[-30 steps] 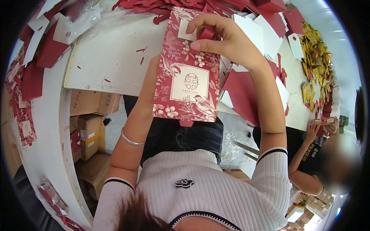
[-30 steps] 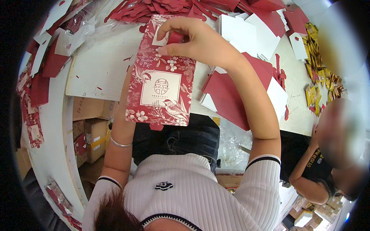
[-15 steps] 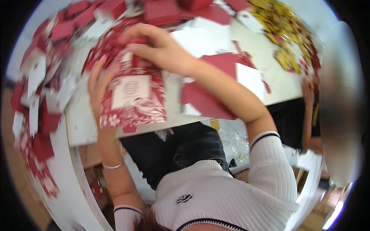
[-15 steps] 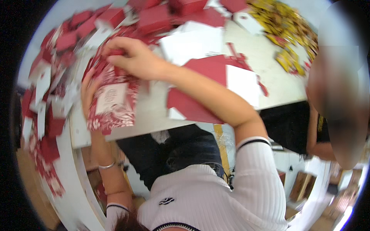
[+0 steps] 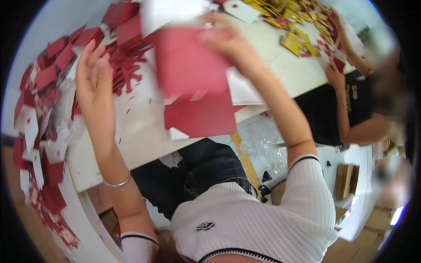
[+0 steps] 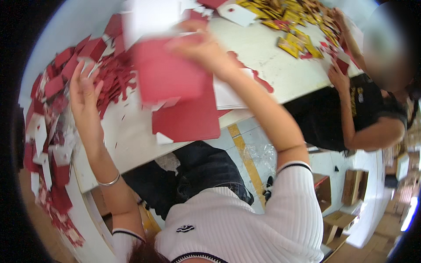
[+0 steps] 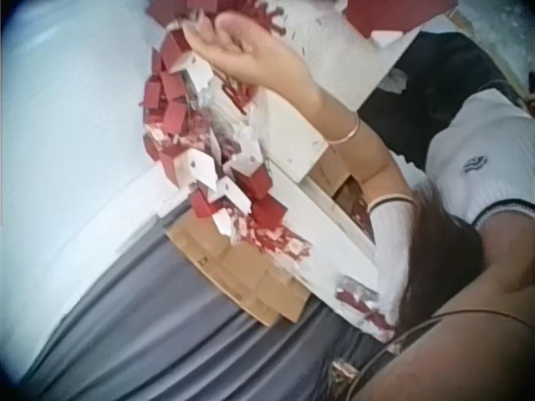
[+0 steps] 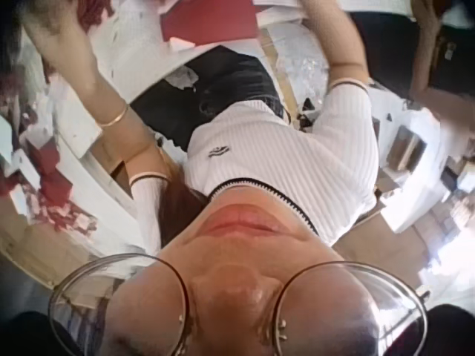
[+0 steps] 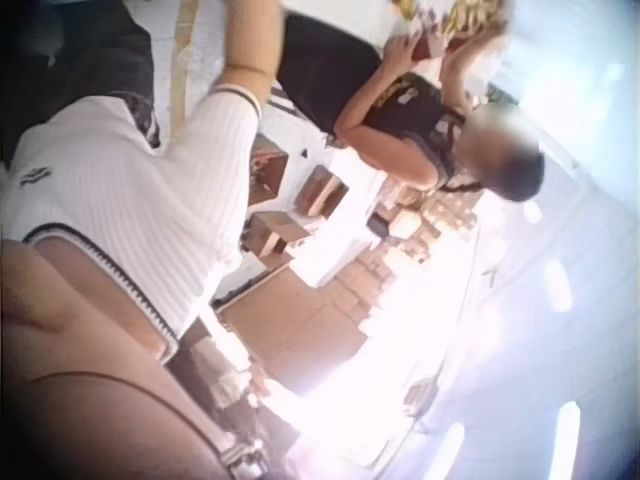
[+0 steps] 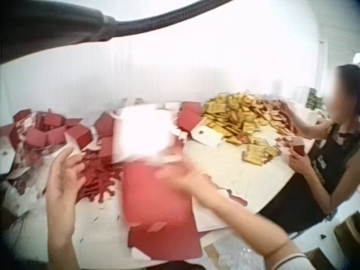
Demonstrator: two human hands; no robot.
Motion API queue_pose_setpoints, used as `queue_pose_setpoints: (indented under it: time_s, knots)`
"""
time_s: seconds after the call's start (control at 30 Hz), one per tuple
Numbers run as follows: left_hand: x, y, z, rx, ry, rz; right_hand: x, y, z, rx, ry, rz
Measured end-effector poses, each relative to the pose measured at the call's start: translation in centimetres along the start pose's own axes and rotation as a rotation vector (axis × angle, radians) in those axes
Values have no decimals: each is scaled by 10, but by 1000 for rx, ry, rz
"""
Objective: The person assembles small red paper boxes by folding flat pieces into shape, inserting a decorative insert, and attaching a red ribbon. They repeat this process for multiple units at a cluttered work table.
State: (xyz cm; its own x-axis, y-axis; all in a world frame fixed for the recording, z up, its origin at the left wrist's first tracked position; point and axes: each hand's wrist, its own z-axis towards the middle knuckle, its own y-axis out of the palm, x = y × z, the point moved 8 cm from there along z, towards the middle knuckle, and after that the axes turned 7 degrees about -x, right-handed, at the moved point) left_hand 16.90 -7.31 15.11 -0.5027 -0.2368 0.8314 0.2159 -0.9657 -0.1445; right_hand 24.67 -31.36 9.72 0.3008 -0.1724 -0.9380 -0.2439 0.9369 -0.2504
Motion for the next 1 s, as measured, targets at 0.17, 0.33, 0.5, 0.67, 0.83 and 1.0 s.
queue_pose_setpoints:
  time_s: [0.17,0.33,0.5,0.67,0.83,1.0]
  knots:
    - [47,-4,-50,-421,239,-512,68,-205,-9,627,217,-61]
    - [121,2,-82,-1016,420,-1275,77,-149,12,426,-211,-579]
    - [141,-17,-85,-773,319,-1185,-13,50,-7,-87,-397,-786]
    - [139,-22,-104,-740,400,-1229,-2,87,-28,-184,-465,-907]
    - [67,-12,-121,-846,297,-1033,8,44,-35,-9,-367,-952]
    - [-4,81,-102,-792,153,309,43,38,-26,-43,-345,-942]
